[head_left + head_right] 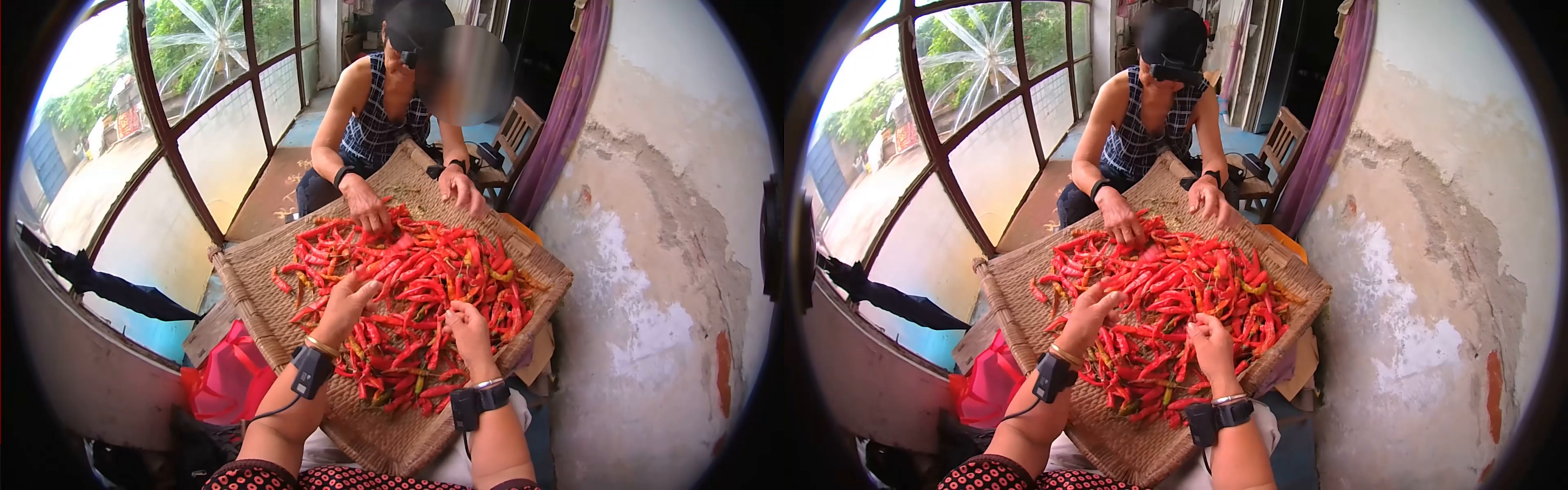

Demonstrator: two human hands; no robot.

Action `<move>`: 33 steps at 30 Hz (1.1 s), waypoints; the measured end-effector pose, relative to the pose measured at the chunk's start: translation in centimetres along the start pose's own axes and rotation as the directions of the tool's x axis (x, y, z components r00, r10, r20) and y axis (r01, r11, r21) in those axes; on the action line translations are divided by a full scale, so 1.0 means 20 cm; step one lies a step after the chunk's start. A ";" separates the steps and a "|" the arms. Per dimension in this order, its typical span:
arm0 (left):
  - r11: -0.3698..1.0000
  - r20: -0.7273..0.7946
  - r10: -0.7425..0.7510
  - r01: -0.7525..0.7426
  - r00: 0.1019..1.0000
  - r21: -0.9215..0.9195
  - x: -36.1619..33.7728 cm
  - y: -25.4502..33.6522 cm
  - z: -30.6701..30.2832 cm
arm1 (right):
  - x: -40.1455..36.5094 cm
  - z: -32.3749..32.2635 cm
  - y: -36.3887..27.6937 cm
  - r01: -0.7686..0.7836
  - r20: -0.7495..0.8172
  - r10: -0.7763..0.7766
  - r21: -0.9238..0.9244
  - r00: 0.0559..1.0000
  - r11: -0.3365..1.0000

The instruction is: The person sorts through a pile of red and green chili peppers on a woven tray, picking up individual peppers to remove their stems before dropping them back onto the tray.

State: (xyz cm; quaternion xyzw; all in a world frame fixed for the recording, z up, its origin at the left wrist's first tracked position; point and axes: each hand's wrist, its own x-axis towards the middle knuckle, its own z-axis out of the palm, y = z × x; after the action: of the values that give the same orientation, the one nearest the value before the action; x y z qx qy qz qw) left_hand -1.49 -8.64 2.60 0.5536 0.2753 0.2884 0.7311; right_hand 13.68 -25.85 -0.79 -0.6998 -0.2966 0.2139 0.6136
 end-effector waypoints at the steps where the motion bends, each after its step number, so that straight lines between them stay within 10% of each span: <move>1: 0.998 -0.070 -0.028 0.032 0.997 0.052 0.01 -0.02 -0.01 | -0.01 0.00 -0.02 -0.059 0.024 0.059 0.024 0.998 0.998; 5: 0.921 0.072 0.009 -0.037 0.997 0.388 0.01 -0.12 -0.03 | 0.00 0.02 0.03 -0.106 0.143 0.103 0.011 0.984 0.994; 13: 0.959 0.218 -0.012 -0.050 0.976 0.278 -0.11 0.03 0.10 | 0.00 -0.02 0.03 -0.083 0.133 0.094 -0.086 0.987 0.993; 15: 0.667 0.366 0.093 -0.331 0.926 0.668 -0.10 0.01 0.08 | -0.01 -0.01 0.04 -0.059 0.147 0.079 -0.137 0.986 0.989; 18: 0.598 0.449 0.397 -0.597 0.800 0.535 -0.11 -0.05 0.11 | -0.02 0.00 0.01 0.004 0.182 0.045 -0.262 0.982 0.965; 22: 0.834 0.157 0.426 -0.454 0.891 0.315 -0.29 0.24 0.20 | -0.01 -0.02 0.01 0.052 0.169 0.003 -0.323 0.986 0.945; 24: 0.699 0.100 0.690 -0.696 0.716 0.162 -0.44 0.42 0.18 | -0.01 -0.02 0.02 0.059 0.163 -0.006 -0.322 0.987 0.945; 25: 0.621 -0.370 0.691 -0.772 0.621 -0.136 -0.50 0.41 0.15 | -0.01 -0.02 0.02 0.060 0.165 -0.007 -0.316 0.986 0.947; 26: 0.231 -0.691 0.465 -0.830 0.553 -0.508 -0.62 0.63 0.35 | -0.01 -0.02 0.01 0.060 0.171 -0.006 -0.313 0.985 0.948; 27: 0.248 -0.694 0.441 -0.821 0.568 -0.514 -0.71 0.75 0.35 | -0.02 -0.02 0.00 0.044 0.168 0.012 -0.326 0.986 0.944; 28: 0.333 -0.312 0.877 -0.930 0.366 -0.153 -0.81 0.84 0.32 | -0.01 -0.02 0.00 0.036 0.169 0.023 -0.338 0.985 0.940; 29: 0.159 0.286 0.936 -0.970 0.207 0.182 -0.85 0.87 0.30 | -0.01 -0.02 0.00 0.048 0.175 0.011 -0.331 0.985 0.942; 33: 0.169 0.472 0.873 -0.984 0.121 -0.060 -0.87 0.89 0.28 | -0.01 -0.02 0.00 0.102 0.196 -0.021 -0.417 0.980 0.903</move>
State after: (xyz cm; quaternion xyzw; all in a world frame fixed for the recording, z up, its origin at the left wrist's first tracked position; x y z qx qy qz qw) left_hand -11.46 -21.01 22.60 0.7390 -0.2575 0.5224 0.3386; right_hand 13.90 -26.32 -0.75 -0.7835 -0.4143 0.1895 0.4225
